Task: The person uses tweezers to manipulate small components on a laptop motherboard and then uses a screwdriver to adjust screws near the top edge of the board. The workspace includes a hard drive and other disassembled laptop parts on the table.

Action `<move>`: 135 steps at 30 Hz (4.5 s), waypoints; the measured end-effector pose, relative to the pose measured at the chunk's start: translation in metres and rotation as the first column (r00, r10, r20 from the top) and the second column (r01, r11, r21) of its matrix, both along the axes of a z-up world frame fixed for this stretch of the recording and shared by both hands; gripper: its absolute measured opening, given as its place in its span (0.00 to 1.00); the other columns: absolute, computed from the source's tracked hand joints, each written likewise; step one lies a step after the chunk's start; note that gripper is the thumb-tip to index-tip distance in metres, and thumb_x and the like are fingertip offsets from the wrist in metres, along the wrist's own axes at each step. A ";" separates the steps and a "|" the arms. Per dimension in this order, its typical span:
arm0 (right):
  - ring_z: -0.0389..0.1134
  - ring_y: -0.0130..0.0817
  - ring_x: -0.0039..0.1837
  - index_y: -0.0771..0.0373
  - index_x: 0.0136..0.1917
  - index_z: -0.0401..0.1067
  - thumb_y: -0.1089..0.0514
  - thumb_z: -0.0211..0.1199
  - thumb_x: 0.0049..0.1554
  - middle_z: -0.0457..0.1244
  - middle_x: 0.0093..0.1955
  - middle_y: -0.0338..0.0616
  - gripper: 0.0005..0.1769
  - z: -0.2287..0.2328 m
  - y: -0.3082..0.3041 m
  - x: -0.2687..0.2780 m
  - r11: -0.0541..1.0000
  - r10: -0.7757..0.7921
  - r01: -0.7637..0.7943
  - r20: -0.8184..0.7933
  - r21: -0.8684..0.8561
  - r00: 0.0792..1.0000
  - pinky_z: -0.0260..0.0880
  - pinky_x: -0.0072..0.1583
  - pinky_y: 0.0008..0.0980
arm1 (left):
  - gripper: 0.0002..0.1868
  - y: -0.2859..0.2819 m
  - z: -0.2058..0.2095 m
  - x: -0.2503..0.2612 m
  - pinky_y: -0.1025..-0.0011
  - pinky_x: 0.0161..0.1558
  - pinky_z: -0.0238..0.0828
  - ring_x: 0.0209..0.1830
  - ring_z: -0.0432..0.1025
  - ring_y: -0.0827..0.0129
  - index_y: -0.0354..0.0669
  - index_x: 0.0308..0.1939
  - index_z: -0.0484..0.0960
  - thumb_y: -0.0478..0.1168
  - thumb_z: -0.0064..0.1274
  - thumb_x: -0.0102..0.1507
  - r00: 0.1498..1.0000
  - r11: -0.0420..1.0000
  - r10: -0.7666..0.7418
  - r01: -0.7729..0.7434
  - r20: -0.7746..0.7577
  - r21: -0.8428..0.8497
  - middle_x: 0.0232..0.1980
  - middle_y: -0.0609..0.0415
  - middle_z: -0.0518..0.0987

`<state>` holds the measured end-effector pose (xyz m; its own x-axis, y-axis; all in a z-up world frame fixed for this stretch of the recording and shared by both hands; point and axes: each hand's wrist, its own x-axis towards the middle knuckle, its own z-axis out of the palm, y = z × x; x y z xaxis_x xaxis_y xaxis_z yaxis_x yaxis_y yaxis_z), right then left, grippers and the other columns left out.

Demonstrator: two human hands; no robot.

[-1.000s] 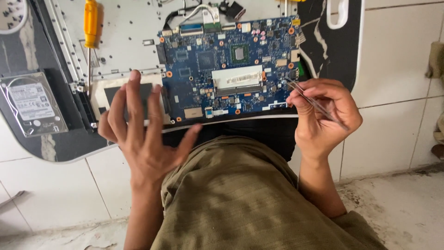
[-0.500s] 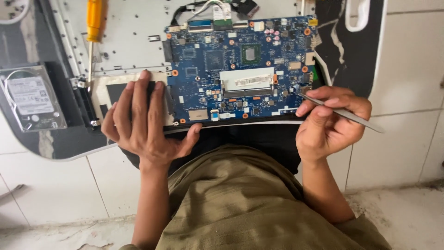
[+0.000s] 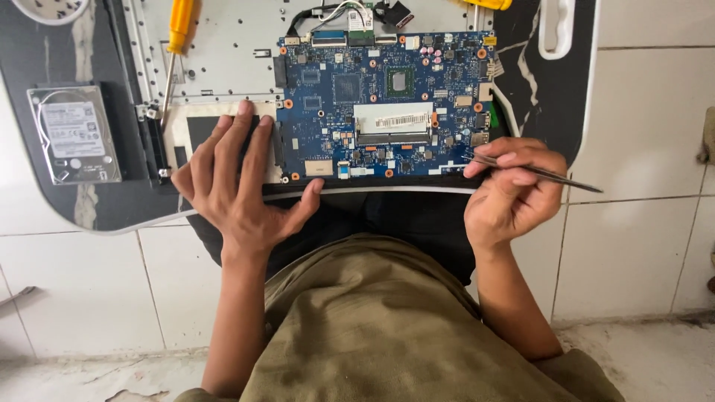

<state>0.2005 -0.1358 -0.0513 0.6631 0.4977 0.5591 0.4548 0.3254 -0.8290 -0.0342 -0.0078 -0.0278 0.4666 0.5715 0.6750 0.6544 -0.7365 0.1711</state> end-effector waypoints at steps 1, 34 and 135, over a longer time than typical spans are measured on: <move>0.60 0.42 0.31 0.67 0.48 0.58 0.49 0.49 0.72 0.60 0.41 0.60 0.19 0.000 0.000 0.001 1.000 0.000 0.000 0.000 0.003 1.000 0.68 0.33 0.33 | 0.35 0.000 -0.001 -0.002 0.61 0.56 0.59 0.55 0.78 0.52 0.39 0.55 0.87 0.66 0.47 0.66 1.000 1.000 0.000 0.000 0.000 0.003 0.59 0.45 0.83; 0.60 0.40 0.47 0.65 0.47 0.71 0.64 0.74 0.64 0.56 0.37 0.40 0.11 0.108 0.151 0.068 0.625 0.681 -0.202 0.400 -0.754 0.613 0.63 0.51 0.43 | 0.03 0.128 0.060 0.066 0.61 0.42 0.66 0.42 0.69 0.58 0.37 0.42 0.80 0.31 0.59 0.66 0.807 0.759 -0.586 0.519 -0.066 -0.394 0.47 0.51 0.77; 0.65 0.44 0.46 0.73 0.66 0.77 0.81 0.53 0.70 0.56 0.53 0.60 0.18 0.107 0.145 0.068 0.704 0.657 -0.311 0.421 -0.638 0.625 0.67 0.45 0.35 | 0.25 0.139 0.086 0.078 0.54 0.54 0.74 0.53 0.75 0.48 0.25 0.62 0.74 0.43 0.62 0.71 0.735 0.607 -0.650 0.656 0.195 -0.449 0.58 0.40 0.79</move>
<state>0.2684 0.0090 0.0559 -0.1405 0.9362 0.3223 0.7762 0.3062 -0.5511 0.0434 0.1315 0.0587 0.8348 0.3525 0.4229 0.0276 -0.7940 0.6074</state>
